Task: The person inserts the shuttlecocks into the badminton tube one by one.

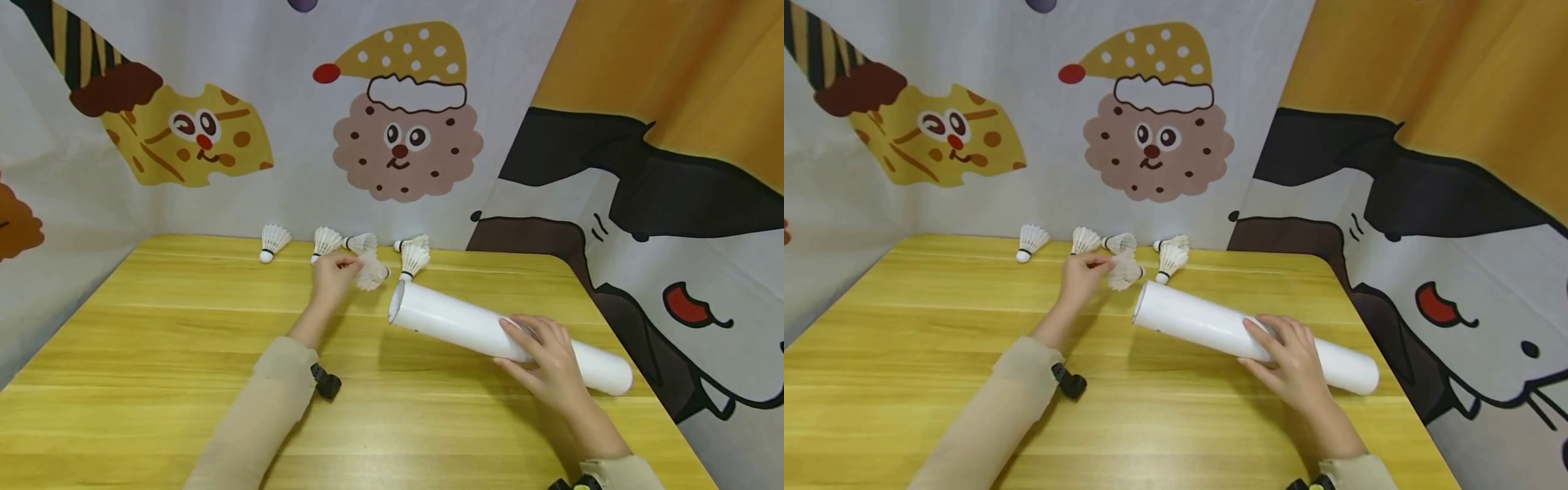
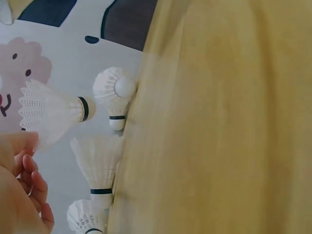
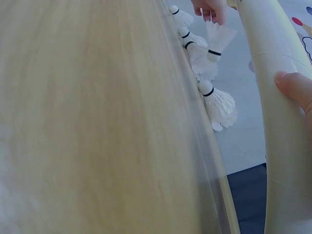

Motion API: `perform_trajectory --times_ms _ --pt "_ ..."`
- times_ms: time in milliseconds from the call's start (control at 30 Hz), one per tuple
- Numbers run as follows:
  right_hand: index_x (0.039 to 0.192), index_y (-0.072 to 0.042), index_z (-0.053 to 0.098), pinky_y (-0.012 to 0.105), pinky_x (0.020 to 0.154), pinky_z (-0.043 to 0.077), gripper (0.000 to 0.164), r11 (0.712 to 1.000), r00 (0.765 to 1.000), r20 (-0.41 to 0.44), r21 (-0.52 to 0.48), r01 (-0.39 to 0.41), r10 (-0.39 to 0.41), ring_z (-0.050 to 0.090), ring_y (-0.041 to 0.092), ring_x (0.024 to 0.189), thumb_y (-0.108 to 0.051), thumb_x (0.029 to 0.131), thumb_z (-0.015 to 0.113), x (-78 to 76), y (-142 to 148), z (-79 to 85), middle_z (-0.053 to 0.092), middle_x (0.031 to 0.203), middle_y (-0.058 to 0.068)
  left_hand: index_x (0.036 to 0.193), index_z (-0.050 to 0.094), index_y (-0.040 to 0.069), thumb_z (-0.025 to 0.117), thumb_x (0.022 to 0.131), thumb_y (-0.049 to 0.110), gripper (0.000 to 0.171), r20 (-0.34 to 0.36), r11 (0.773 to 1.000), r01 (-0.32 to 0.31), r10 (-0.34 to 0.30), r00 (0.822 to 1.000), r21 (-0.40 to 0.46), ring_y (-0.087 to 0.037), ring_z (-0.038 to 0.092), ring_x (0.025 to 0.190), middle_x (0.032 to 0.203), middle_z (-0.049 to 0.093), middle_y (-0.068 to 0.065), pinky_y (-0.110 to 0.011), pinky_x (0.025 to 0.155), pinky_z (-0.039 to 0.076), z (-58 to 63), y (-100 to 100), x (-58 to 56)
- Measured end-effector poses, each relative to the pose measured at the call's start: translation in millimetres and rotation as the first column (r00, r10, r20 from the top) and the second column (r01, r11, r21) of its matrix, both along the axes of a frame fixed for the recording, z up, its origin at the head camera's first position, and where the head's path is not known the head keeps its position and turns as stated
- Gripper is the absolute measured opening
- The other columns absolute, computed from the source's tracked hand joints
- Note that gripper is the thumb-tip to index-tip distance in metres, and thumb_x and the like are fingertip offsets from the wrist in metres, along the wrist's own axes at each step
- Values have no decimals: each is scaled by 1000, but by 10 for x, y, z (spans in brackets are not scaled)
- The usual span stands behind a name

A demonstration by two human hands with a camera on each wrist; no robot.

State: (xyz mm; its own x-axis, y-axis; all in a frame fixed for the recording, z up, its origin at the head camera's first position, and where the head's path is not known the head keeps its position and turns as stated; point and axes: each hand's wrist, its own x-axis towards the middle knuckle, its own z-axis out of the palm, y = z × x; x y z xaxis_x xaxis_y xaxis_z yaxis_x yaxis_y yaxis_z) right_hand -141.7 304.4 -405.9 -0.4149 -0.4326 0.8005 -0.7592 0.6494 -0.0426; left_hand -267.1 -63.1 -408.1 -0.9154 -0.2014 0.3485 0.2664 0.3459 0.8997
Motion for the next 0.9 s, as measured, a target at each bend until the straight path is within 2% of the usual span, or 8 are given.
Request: perform_trajectory --times_ms 133,200,300,400,633,900 --pt "117 -8 69 40 88 31 56 1000 1000 2 -1 2 -2 53 38 99 -54 86 64 5 1 -7 63 112 18 85 73 -6 73 82 3 10 39 996 50 -53 998 80 -13 59 69 80 70 -13 -21 63 46 27 -71 55" --pt "117 -8 69 38 90 31 56 1000 1000 4 -2 3 -3 53 38 99 -54 86 64 7 0 -9 63 112 18 88 73 -6 73 83 5 12 82 991 62 -72 994 120 -14 61 74 85 71 -13 -22 67 47 65 -111 93" --pt "117 -8 69 37 91 30 56 1000 1000 0 -6 2 -2 53 38 98 -54 86 64 7 -3 -8 63 111 18 94 73 -5 73 85 10 17 158 981 74 -103 982 180 -18 61 84 93 71 -12 -27 74 47 147 -164 163" --pt "117 -7 69 37 91 30 56 1000 1000 -3 -9 0 0 53 38 98 -53 86 64 9 -5 -3 63 111 18 97 72 -4 73 85 13 21 199 971 92 -138 970 221 -21 60 92 97 70 -12 -30 80 45 227 -206 221" --pt "116 -7 69 37 90 31 55 1000 1000 -11 -9 -1 1 54 39 97 -53 86 64 6 -7 3 63 110 19 96 72 -4 72 85 11 19 209 945 155 -220 953 286 -19 58 96 98 70 -10 -32 86 44 327 -281 322" --pt "117 -8 69 39 88 31 55 1000 1000 -4 -5 1 -1 53 39 98 -54 86 64 0 -11 6 63 111 18 99 70 -4 70 88 13 20 207 916 256 -327 922 309 -23 57 104 101 69 -8 -38 96 40 408 -345 430"
